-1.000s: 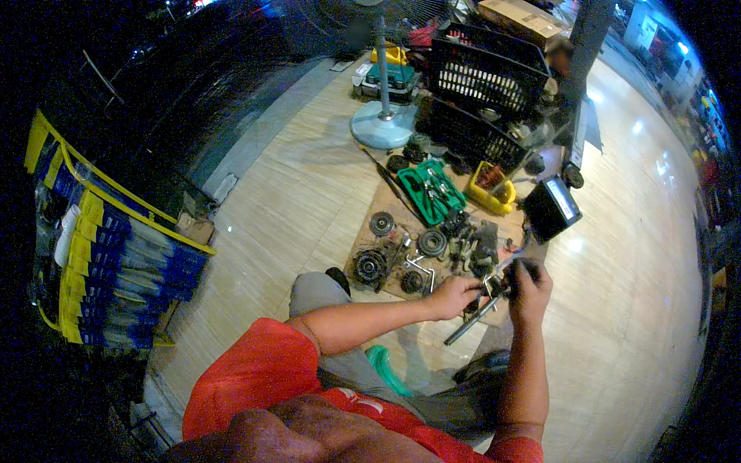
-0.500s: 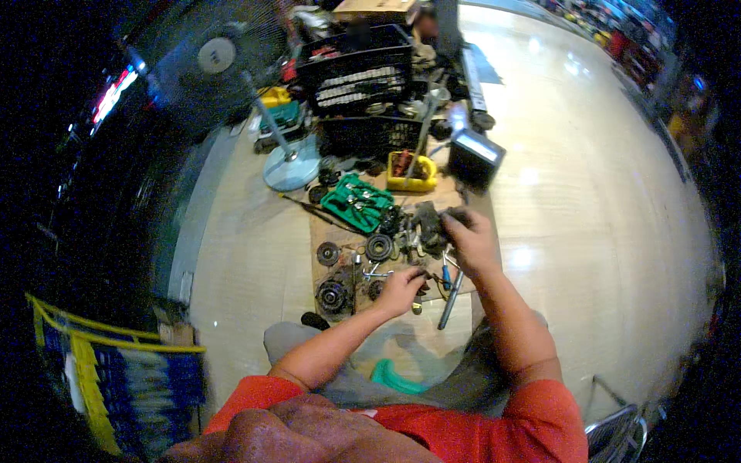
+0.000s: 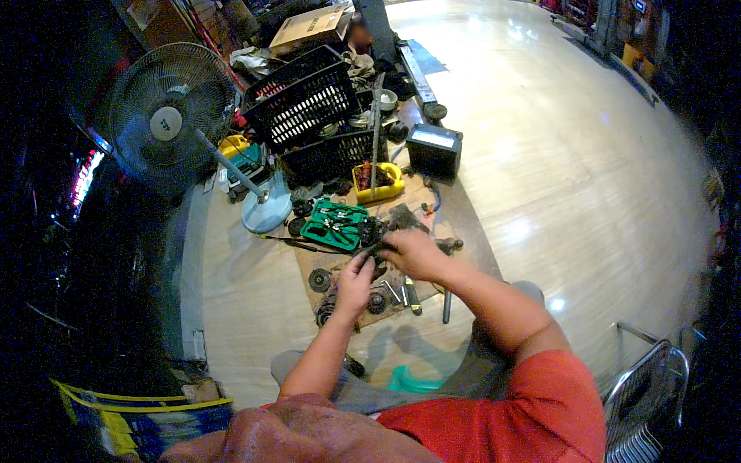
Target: The person holds a metal automotive component and uses pliers to manipulate a small internal piece, then picks up a gear and a spring from the floor and slides them onto a metal shaft.
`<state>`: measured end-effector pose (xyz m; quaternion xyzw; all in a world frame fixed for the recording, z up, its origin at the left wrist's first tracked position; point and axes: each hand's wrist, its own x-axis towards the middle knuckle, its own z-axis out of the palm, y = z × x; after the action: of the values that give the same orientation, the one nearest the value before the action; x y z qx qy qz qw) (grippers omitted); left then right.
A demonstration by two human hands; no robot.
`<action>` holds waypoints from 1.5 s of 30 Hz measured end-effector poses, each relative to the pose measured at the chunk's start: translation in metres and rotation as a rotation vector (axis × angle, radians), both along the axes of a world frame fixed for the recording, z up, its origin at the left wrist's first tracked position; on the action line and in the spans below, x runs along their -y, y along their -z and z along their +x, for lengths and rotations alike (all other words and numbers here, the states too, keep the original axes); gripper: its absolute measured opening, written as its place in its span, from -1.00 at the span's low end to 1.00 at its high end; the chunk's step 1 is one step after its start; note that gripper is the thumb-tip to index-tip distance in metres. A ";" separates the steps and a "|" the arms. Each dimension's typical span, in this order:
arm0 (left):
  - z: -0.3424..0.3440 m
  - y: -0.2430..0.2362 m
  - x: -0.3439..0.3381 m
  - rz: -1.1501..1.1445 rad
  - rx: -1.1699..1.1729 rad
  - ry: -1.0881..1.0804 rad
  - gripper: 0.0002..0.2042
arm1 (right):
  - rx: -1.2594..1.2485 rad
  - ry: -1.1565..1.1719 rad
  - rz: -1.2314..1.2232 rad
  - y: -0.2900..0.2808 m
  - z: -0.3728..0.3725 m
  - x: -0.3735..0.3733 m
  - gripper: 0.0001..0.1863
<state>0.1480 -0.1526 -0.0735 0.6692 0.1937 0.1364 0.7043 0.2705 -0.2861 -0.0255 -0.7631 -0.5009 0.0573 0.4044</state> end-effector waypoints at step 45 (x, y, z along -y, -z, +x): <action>0.004 -0.019 -0.021 -0.683 0.286 -0.158 -0.85 | -0.665 0.023 -0.078 0.021 -0.021 -0.029 -0.75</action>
<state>0.1522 -0.1317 -0.0543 0.3531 0.1788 0.2099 0.8940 0.2490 -0.2574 -0.0460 -0.7232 -0.3302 0.3176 0.5168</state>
